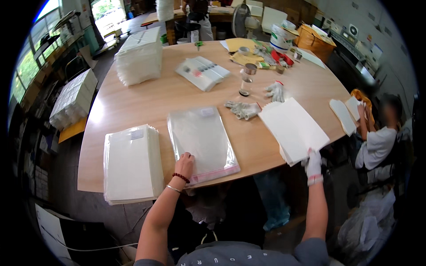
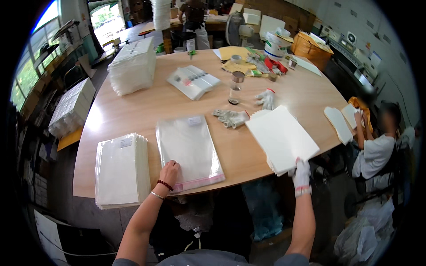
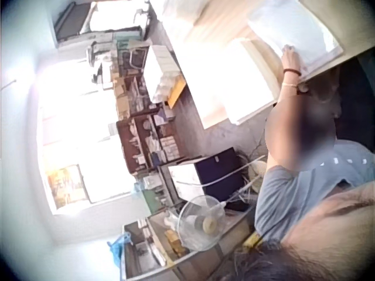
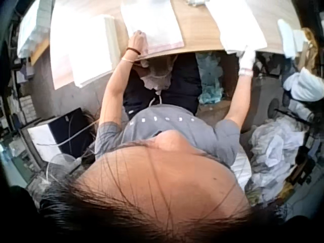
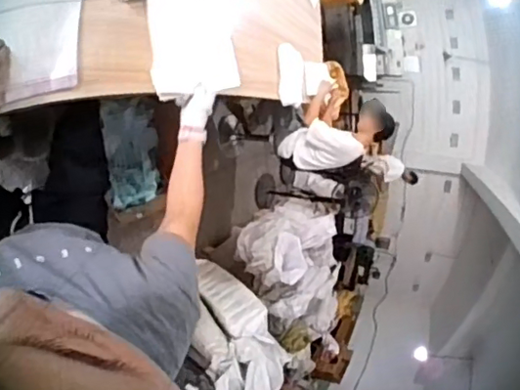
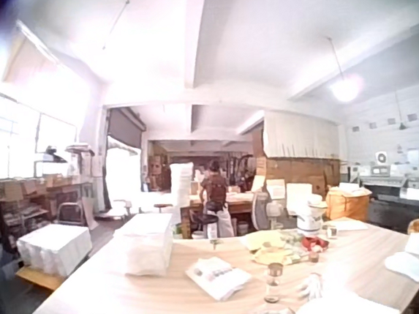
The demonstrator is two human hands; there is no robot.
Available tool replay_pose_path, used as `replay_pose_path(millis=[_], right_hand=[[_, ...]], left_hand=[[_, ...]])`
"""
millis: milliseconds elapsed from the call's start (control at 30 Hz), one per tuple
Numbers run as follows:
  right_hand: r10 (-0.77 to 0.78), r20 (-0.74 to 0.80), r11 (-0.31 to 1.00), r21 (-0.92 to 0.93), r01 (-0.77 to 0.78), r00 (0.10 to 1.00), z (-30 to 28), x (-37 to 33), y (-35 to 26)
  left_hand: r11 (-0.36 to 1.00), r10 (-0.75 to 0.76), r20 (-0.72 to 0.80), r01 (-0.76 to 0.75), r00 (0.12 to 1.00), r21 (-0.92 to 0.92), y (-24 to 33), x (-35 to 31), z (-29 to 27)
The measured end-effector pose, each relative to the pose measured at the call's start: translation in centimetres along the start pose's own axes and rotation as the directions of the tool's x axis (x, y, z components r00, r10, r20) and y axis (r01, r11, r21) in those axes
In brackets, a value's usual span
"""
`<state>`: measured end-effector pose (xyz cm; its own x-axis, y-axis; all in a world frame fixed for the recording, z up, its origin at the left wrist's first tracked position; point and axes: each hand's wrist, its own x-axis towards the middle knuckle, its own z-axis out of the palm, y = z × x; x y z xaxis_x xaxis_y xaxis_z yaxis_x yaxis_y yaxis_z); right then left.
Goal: The person repeatedly picks white sheets from a stack, places them into clear plastic bags, and seals the bags. The person wears gloves and works at a table with other supplies and coworkers visible in the background.
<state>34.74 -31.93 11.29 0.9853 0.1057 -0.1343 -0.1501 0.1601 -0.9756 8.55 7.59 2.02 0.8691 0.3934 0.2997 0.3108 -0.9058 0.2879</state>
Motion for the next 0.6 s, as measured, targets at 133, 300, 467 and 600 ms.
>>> replay_pose_path(millis=[133, 300, 467, 600], right_hand=[[-0.083, 0.226, 0.971, -0.202, 0.130, 0.971, 0.8, -10.6, 1.0], [0.450, 0.529, 0.864, -0.055, -0.500, 0.719, 4.0, -19.0, 2.5], [0.415, 0.309, 0.876, 0.118, -0.468, 0.856, 4.1, -20.7, 7.4], [0.513, 0.231, 0.798, 0.227, -0.559, 0.827, 4.3, -22.0, 7.9]], left_hand=[[1.000, -0.002, -0.037, 0.002, 0.999, -0.009, -0.6, 0.3, 0.6], [0.996, 0.002, -0.075, -0.009, 0.997, -0.090, -1.4, 0.2, 0.0], [0.998, 0.037, -0.202, -0.045, 0.979, -0.034, -1.0, -1.8, -1.7], [0.773, -0.523, 0.024, 0.486, 0.852, -0.407, 1.6, -1.4, -4.7]])
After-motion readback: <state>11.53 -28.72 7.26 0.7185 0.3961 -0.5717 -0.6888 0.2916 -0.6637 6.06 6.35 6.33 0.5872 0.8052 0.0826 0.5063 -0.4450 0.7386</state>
